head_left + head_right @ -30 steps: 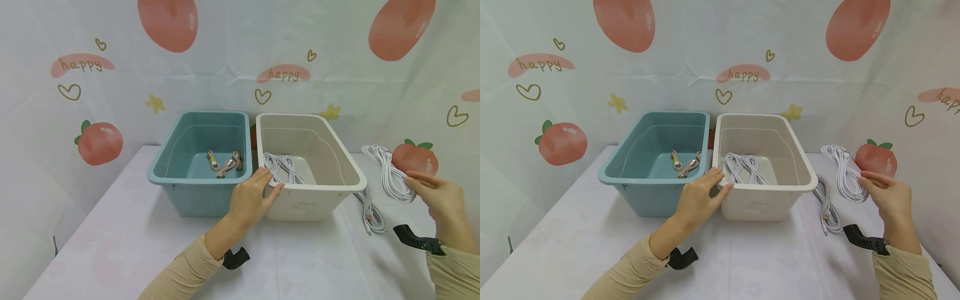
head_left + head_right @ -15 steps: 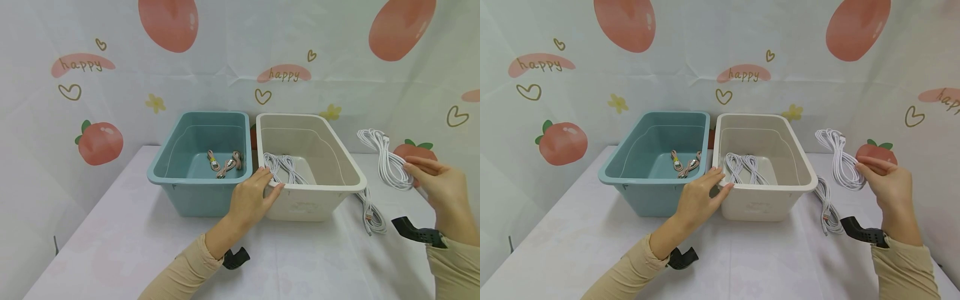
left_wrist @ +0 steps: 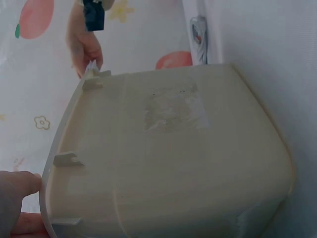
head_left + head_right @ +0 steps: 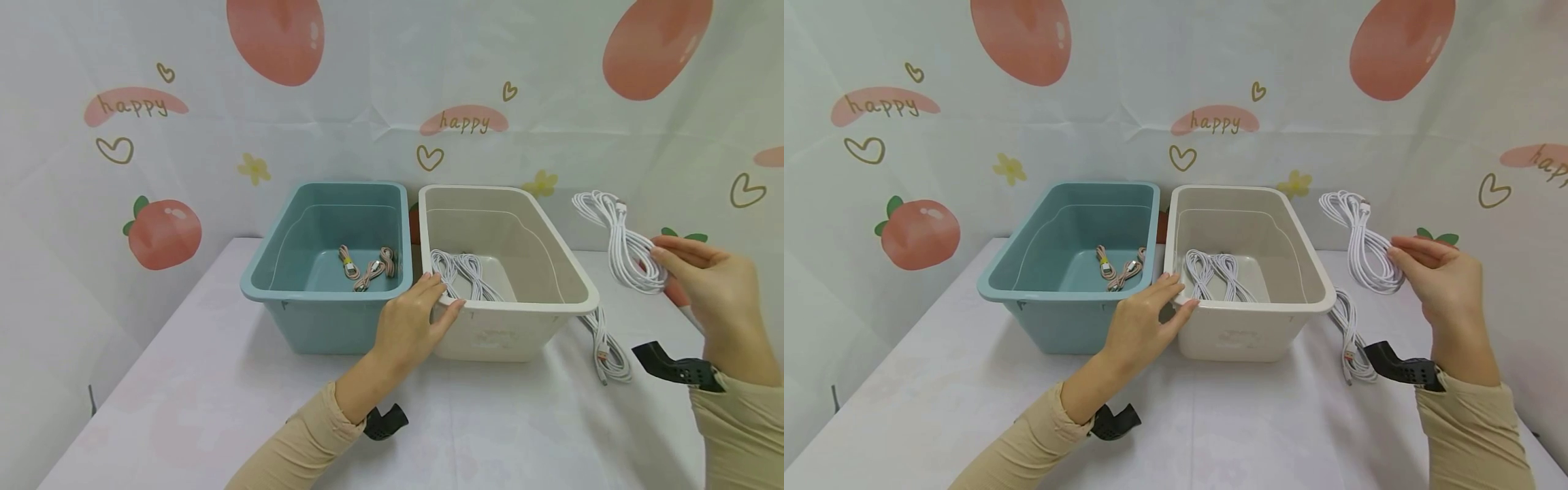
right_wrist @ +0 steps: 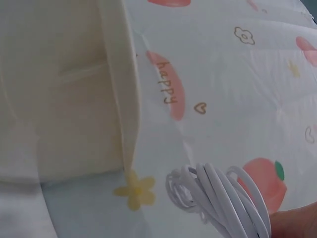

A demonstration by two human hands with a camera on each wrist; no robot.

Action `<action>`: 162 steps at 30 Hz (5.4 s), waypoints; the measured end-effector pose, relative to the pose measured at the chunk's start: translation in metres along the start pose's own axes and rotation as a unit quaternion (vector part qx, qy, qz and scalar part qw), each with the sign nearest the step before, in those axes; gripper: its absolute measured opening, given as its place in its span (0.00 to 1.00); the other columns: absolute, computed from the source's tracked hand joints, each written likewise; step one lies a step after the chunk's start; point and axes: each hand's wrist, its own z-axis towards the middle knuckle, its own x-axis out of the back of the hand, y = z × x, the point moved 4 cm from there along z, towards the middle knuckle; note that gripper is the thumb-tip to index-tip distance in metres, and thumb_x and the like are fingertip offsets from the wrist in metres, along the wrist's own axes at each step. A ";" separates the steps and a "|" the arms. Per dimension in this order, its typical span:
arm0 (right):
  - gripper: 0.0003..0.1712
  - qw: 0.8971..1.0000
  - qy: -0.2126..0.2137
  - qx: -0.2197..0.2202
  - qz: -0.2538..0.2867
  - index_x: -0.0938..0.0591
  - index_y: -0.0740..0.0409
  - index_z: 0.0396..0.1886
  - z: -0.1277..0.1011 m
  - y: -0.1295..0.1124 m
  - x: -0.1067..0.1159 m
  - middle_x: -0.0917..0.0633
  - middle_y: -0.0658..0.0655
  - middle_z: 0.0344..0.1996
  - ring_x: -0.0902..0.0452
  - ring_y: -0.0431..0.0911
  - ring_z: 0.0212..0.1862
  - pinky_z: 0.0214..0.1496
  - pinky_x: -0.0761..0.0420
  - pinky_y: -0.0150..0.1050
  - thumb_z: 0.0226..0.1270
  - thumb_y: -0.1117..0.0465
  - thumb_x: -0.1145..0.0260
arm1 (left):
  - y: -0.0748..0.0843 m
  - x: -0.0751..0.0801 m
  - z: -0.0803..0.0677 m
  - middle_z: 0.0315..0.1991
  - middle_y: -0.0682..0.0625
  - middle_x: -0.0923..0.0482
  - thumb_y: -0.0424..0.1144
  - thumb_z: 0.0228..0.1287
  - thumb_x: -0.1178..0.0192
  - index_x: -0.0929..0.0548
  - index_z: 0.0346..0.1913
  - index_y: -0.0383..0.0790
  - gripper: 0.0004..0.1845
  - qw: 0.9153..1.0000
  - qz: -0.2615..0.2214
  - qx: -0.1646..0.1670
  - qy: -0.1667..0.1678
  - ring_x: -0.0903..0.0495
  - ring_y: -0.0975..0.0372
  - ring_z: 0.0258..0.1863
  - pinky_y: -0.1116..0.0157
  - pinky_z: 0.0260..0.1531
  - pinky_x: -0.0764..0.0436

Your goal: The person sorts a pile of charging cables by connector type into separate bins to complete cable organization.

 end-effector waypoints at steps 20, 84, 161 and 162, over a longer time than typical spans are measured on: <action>0.07 1.000 0.000 0.015 0.003 0.12 0.39 0.29 0.001 -0.031 -0.023 0.15 0.32 0.21 0.21 0.24 0.28 0.29 0.24 0.16 0.50 0.57 0.26 | 0.001 0.001 0.000 0.48 0.45 0.16 0.48 0.60 0.39 0.15 0.43 0.36 0.18 1.000 -0.002 0.000 0.002 0.19 0.56 0.52 0.61 0.43 0.16; 0.18 0.994 -0.078 0.071 -0.037 0.17 0.36 0.17 0.044 -0.063 -0.137 0.18 0.31 0.15 0.23 0.24 0.28 0.31 0.24 0.17 0.56 0.67 0.33 | 0.001 0.001 0.000 0.49 0.45 0.17 0.48 0.60 0.39 0.15 0.44 0.37 0.18 1.000 0.000 0.001 -0.002 0.19 0.56 0.52 0.62 0.43 0.16; 0.03 0.968 -0.209 0.027 -0.140 0.21 0.29 0.32 0.034 -0.040 -0.086 0.18 0.28 0.30 0.20 0.25 0.35 0.39 0.20 0.21 0.63 0.49 0.38 | 0.001 0.002 0.000 0.48 0.45 0.17 0.48 0.61 0.39 0.15 0.43 0.37 0.18 1.000 0.004 -0.004 0.002 0.19 0.56 0.53 0.61 0.42 0.16; 0.05 0.969 -0.207 0.023 -0.130 0.20 0.29 0.31 0.034 -0.036 -0.082 0.17 0.28 0.30 0.20 0.25 0.34 0.38 0.19 0.21 0.63 0.50 0.38 | 0.001 0.002 0.000 0.48 0.45 0.16 0.48 0.60 0.39 0.15 0.43 0.37 0.17 1.000 0.005 -0.004 0.002 0.19 0.56 0.52 0.61 0.42 0.16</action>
